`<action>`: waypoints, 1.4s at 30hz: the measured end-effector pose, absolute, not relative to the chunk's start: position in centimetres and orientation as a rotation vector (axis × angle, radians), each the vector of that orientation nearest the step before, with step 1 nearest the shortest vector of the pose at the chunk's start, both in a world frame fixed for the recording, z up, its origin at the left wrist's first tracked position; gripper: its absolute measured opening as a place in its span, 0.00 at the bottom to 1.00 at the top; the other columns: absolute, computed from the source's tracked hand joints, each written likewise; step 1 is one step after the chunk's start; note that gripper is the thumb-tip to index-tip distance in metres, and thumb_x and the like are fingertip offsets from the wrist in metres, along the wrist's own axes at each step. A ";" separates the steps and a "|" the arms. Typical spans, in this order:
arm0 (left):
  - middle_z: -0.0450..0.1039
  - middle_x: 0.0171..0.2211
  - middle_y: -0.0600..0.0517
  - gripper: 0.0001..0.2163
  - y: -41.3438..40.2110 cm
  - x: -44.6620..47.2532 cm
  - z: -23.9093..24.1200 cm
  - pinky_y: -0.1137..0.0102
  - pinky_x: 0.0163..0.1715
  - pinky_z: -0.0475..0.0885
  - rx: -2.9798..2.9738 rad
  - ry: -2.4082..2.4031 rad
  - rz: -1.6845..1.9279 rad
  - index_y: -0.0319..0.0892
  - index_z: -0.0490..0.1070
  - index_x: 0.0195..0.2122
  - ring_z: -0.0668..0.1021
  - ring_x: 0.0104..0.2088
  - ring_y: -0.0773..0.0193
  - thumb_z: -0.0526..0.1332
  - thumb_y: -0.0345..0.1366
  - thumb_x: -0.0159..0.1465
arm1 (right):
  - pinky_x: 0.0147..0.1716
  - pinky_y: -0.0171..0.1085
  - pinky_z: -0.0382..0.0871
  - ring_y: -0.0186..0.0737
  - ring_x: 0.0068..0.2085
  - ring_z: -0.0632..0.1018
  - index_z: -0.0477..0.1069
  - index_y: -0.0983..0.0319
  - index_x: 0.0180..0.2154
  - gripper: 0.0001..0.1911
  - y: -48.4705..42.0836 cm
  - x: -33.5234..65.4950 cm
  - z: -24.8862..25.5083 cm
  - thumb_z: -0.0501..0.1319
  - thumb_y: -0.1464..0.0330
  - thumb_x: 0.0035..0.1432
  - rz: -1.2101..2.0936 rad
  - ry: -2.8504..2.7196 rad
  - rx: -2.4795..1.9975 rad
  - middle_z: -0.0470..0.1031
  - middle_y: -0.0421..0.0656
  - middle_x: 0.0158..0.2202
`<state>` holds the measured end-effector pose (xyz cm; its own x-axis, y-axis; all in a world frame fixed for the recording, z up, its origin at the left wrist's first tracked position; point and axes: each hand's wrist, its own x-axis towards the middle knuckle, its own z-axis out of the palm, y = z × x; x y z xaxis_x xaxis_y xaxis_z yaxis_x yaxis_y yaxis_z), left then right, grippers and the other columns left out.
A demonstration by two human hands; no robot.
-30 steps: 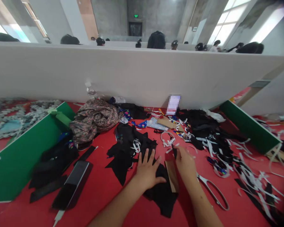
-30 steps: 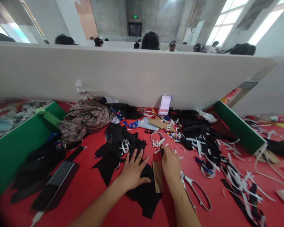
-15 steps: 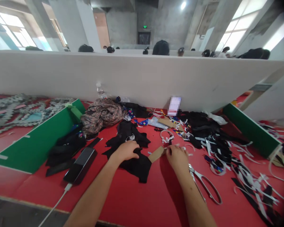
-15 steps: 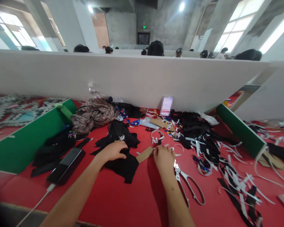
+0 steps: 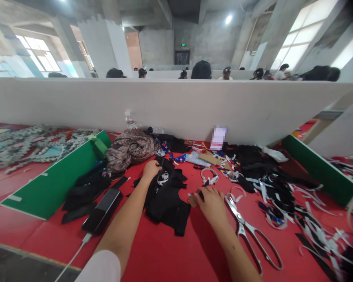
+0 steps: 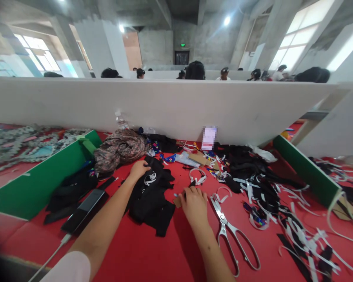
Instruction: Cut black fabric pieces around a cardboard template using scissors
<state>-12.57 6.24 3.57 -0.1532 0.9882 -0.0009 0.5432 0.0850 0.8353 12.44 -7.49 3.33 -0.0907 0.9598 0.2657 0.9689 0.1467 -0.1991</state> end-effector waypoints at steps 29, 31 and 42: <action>0.72 0.41 0.49 0.22 1.9 -15.1 15.3 0.63 0.43 0.68 1.573 1.106 1.299 0.42 0.66 0.46 0.74 0.42 0.61 0.62 0.30 0.48 | 0.24 0.32 0.67 0.31 0.25 0.72 0.68 0.66 0.37 0.18 4.8 7.4 3.8 0.51 0.58 0.60 1.192 -1.585 -1.426 0.72 0.41 0.29; 0.73 0.41 0.48 0.22 1.7 -15.2 16.0 0.62 0.43 0.69 1.597 1.150 1.335 0.42 0.65 0.47 0.75 0.42 0.60 0.61 0.30 0.49 | 0.29 0.35 0.70 0.32 0.30 0.73 0.67 0.66 0.40 0.14 5.1 7.3 3.9 0.53 0.62 0.60 1.133 -1.650 -1.464 0.71 0.42 0.34; 0.72 0.45 0.50 0.16 -0.9 -14.7 20.3 0.63 0.51 0.64 1.938 1.490 1.608 0.44 0.69 0.43 0.73 0.47 0.61 0.58 0.28 0.52 | 0.39 0.40 0.65 0.54 0.41 0.74 0.73 0.64 0.32 0.28 -3.5 6.6 6.1 0.73 0.62 0.23 0.642 -2.325 -1.597 0.74 0.52 0.38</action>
<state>-14.72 -0.90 20.32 -0.1093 0.7842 0.6108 0.5493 -0.4645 0.6946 6.60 -3.48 6.15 -0.3690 0.9285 -0.0429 0.8189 0.3029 -0.4875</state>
